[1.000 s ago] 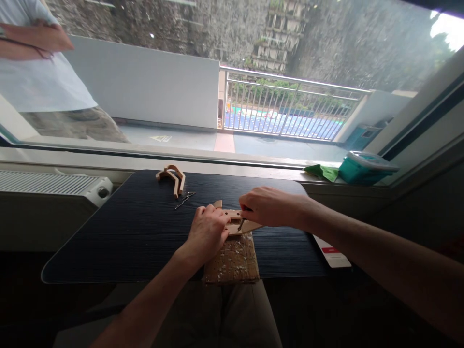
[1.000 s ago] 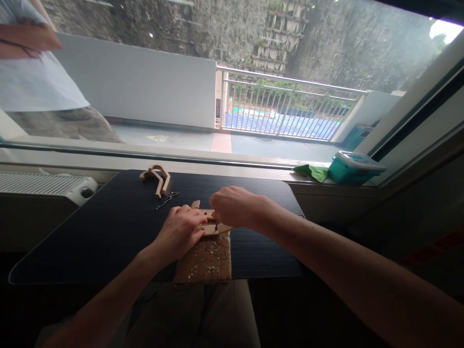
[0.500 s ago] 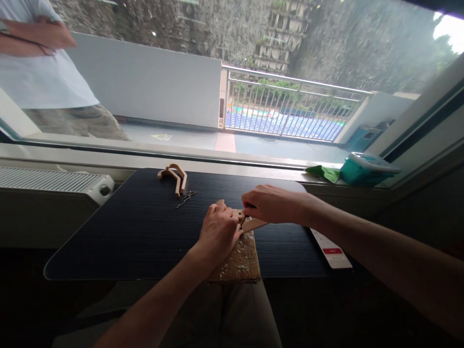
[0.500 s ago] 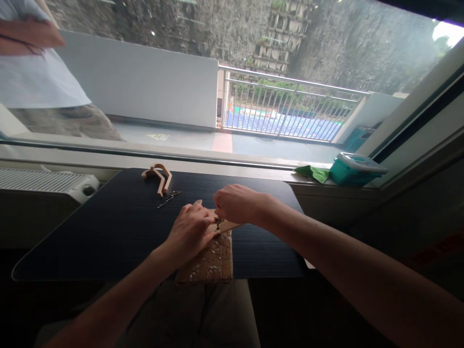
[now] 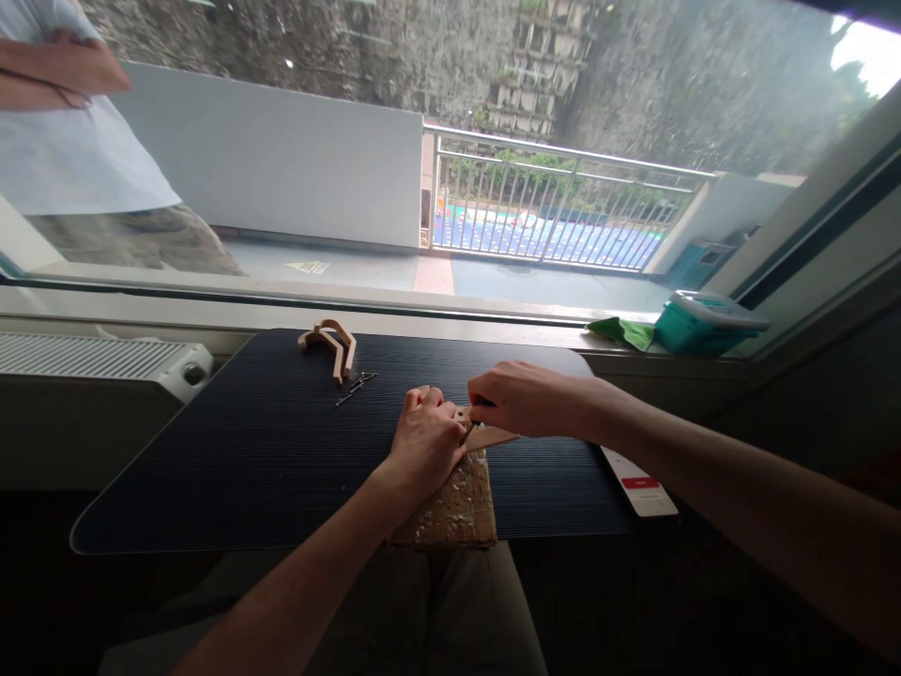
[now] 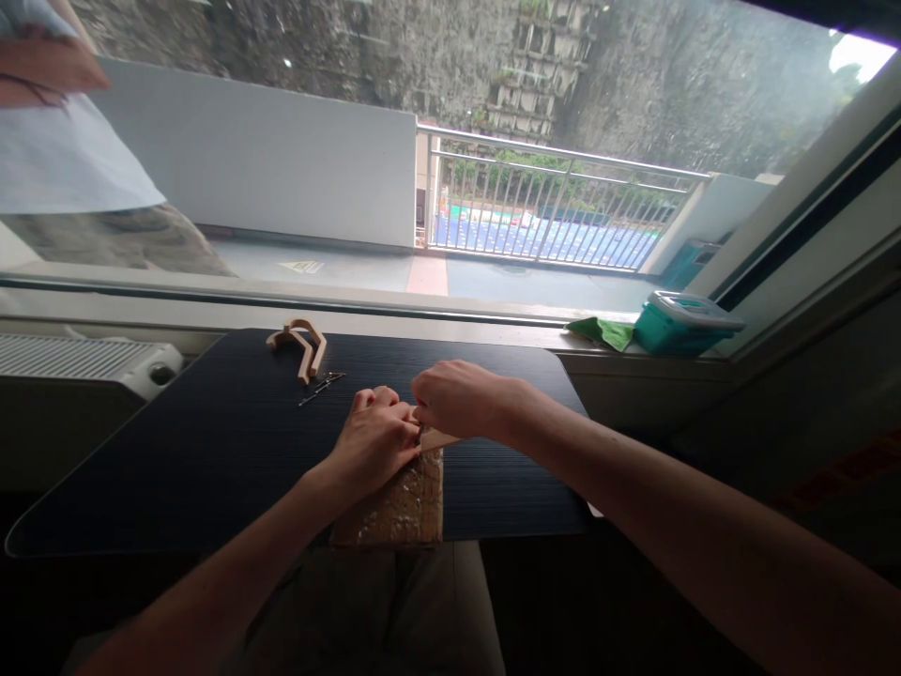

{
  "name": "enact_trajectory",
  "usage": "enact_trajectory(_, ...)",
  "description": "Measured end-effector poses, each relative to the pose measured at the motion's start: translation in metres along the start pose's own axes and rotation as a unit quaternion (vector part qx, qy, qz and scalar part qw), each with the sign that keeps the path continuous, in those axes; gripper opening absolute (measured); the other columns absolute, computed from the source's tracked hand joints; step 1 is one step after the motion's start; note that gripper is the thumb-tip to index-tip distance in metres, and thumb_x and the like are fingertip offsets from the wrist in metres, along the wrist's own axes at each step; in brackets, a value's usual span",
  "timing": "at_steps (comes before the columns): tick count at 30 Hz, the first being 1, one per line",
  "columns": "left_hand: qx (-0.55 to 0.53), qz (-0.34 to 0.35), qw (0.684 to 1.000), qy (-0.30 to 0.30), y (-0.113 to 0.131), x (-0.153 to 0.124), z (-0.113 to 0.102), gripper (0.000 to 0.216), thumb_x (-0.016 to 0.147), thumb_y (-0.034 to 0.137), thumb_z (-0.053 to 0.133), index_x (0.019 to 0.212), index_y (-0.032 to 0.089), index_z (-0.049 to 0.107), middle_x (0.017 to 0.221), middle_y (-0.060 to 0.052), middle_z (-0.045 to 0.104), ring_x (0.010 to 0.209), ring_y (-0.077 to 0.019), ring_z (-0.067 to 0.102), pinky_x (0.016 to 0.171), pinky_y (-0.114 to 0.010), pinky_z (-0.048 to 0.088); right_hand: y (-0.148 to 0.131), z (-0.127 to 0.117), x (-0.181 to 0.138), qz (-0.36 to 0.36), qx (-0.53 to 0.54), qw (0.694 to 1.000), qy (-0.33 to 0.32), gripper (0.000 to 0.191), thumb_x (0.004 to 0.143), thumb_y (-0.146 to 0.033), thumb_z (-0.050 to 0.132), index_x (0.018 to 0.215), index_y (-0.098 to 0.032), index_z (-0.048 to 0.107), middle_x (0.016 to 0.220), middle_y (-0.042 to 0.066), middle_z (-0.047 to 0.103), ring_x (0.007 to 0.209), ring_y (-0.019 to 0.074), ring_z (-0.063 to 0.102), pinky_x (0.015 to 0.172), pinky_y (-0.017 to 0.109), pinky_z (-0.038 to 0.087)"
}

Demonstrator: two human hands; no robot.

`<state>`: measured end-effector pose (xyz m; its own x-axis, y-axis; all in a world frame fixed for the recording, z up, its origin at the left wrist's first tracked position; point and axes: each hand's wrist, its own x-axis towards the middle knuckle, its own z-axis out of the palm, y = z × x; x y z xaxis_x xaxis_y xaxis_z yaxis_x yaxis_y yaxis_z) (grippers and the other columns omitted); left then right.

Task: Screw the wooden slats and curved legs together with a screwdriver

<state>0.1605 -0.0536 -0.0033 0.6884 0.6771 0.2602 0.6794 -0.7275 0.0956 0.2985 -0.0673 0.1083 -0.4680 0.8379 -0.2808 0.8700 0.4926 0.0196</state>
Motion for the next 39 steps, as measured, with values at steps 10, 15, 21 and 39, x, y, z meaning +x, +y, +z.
enact_trajectory(10,-0.035,-0.048,0.996,0.068,-0.011,-0.031,-0.011,0.030,0.073,0.017,0.063,0.102,0.023,0.062,0.113,-0.007,0.057,0.105,-0.0265,0.047,0.086,-0.042,0.037,0.005,0.004,-0.001,0.005,0.017,1.000,0.019,0.027,0.085,-0.028,0.042,0.081,-0.015,0.066,0.068,0.004,0.062,0.053,0.0092,0.040,0.050,0.024,0.025)
enact_trajectory(15,-0.064,-0.061,0.993,0.081,-0.013,-0.036,-0.007,0.030,0.077,0.008,0.053,0.103,0.021,0.062,0.114,-0.008,0.054,0.102,-0.0237,0.048,0.086,-0.039,0.044,0.005,0.003,-0.001,0.008,0.016,1.000,0.016,0.027,0.085,-0.028,0.042,0.080,-0.014,0.065,0.069,0.004,0.062,0.053,0.0092,0.040,0.051,0.024,0.025)
enact_trajectory(21,-0.108,-0.052,0.988,0.097,-0.015,-0.036,-0.008,0.023,0.080,0.004,0.047,0.091,0.015,0.064,0.098,-0.008,0.056,0.092,-0.0209,0.048,0.085,-0.036,0.047,0.004,0.002,0.000,0.009,0.012,1.000,0.006,0.027,0.086,-0.029,0.043,0.082,-0.015,0.065,0.070,0.004,0.062,0.055,0.0097,0.041,0.051,0.024,0.025)
enact_trajectory(39,-0.268,-0.210,0.939,0.057,-0.039,-0.049,0.013,0.051,0.072,0.024,0.063,0.120,0.019,0.048,0.102,-0.006,0.059,0.096,-0.0213,0.057,0.090,-0.038,0.046,0.003,0.000,0.003,0.012,0.003,1.000,-0.008,0.026,0.085,-0.026,0.042,0.084,-0.014,0.065,0.073,0.005,0.063,0.057,0.0107,0.044,0.051,0.024,0.027)
